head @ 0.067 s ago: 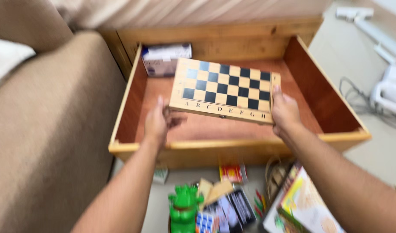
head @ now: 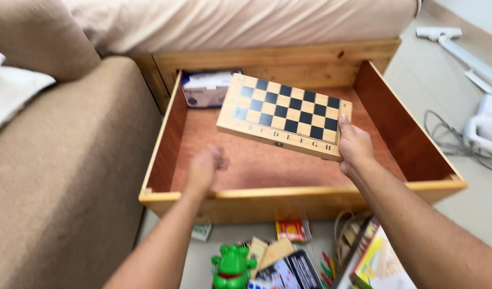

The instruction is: The person organizes board games and toys by placing a chessboard, a Snakes and Ladders box, and an abacus into a wooden drawer. They then arrange wooden blocks in a basket and sort cards and small boxes into a woven tray.

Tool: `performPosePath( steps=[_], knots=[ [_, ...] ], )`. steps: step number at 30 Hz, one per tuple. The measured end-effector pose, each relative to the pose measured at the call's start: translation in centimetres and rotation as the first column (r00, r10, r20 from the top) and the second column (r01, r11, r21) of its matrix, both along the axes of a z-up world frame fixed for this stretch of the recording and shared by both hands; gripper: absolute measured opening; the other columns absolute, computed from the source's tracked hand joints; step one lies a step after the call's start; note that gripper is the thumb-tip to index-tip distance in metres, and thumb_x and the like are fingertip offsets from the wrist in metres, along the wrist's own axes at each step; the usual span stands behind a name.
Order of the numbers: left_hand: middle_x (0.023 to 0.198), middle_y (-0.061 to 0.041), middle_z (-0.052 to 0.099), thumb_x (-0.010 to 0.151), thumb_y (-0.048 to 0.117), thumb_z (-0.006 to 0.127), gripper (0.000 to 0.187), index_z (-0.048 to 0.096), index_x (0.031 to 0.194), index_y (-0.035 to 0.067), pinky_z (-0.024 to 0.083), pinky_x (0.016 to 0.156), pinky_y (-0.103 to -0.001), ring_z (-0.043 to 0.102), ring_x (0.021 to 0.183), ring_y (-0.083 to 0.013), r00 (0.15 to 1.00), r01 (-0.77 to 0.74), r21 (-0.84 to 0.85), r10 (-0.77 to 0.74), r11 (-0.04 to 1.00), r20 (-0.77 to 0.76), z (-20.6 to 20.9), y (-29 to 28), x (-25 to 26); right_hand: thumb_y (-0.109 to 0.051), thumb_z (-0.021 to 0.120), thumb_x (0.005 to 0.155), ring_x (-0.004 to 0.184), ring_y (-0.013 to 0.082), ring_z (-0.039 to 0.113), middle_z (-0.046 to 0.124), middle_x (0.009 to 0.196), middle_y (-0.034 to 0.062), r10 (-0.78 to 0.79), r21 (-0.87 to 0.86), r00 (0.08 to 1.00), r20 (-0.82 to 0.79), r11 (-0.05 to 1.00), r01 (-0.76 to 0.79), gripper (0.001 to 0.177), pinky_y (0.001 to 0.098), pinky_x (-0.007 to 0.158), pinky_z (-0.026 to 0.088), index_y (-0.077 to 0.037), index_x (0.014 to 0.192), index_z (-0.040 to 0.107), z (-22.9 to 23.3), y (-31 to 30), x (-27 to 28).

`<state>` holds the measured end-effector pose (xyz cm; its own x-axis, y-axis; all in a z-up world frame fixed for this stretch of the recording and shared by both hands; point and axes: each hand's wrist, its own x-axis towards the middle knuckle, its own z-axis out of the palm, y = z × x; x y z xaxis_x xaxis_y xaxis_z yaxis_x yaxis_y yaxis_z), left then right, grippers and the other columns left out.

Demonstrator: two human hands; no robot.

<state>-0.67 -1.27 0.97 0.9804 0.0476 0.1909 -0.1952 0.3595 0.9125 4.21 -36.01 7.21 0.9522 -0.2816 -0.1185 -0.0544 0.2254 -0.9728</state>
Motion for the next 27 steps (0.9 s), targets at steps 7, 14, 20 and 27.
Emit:
performPosePath(
  steps=[7, 14, 20, 27],
  knots=[
    [0.102, -0.013, 0.073, 0.092, 0.061, 0.067, 0.051, 0.078, 0.104, 0.013, 0.052, 0.093, -0.046, 0.067, 0.103, -0.0317, 0.92, 0.375, 0.925, -0.099, -0.06, -0.379, 3.5, -1.3, -5.2, -0.031, 0.072, 0.095, 0.085, 0.0171, 0.074, 0.077, 0.101, 0.0097, 0.027, -0.138, 0.999, 0.04, 0.99, -0.021, 0.035, 0.0319, 0.071, 0.061, 0.001, 0.109, 0.072, 0.2, 2.7, 5.8],
    [0.1, -0.012, 0.075, 0.082, 0.048, 0.077, 0.041, 0.078, 0.104, 0.013, 0.053, 0.096, -0.044, 0.07, 0.101, -0.0289, 0.888, 0.388, 0.92, -0.245, -0.052, -0.388, 4.5, -0.6, -3.5, -0.031, 0.076, 0.091, 0.082, 0.0244, 0.075, 0.079, 0.1, 0.0171, 0.016, -0.148, 0.975, -0.223, 0.988, -0.05, 0.041, 0.0373, 0.071, 0.06, 0.005, 0.112, 0.073, -8.7, 9.5, 11.9],
    [0.109, -0.009, 0.072, 0.088, 0.043, 0.074, 0.034, 0.076, 0.111, 0.018, 0.05, 0.103, -0.045, 0.065, 0.112, -0.0298, 0.764, 0.645, 0.764, -0.01, -0.014, -0.645, 2.0, -0.8, -0.1, -0.033, 0.075, 0.092, 0.094, 0.0279, 0.073, 0.075, 0.112, 0.0187, 0.02, -0.113, 0.924, -0.383, 0.991, -0.068, 0.047, 0.0468, 0.076, 0.061, 0.003, 0.121, 0.069, -14.0, 15.3, 16.5],
    [0.11, -0.009, 0.071, 0.089, 0.041, 0.071, 0.032, 0.076, 0.111, 0.019, 0.05, 0.102, -0.045, 0.065, 0.112, -0.0302, 0.781, 0.611, 0.791, -0.146, -0.023, -0.608, -1.4, -0.4, 0.7, -0.043, 0.073, 0.093, 0.123, 0.0304, 0.06, 0.066, 0.133, 0.017, -0.041, -0.275, 0.891, -0.453, 0.957, -0.095, 0.063, 0.0541, 0.107, 0.048, -0.004, 0.141, 0.061, -15.8, 18.3, 21.0]
  ],
)
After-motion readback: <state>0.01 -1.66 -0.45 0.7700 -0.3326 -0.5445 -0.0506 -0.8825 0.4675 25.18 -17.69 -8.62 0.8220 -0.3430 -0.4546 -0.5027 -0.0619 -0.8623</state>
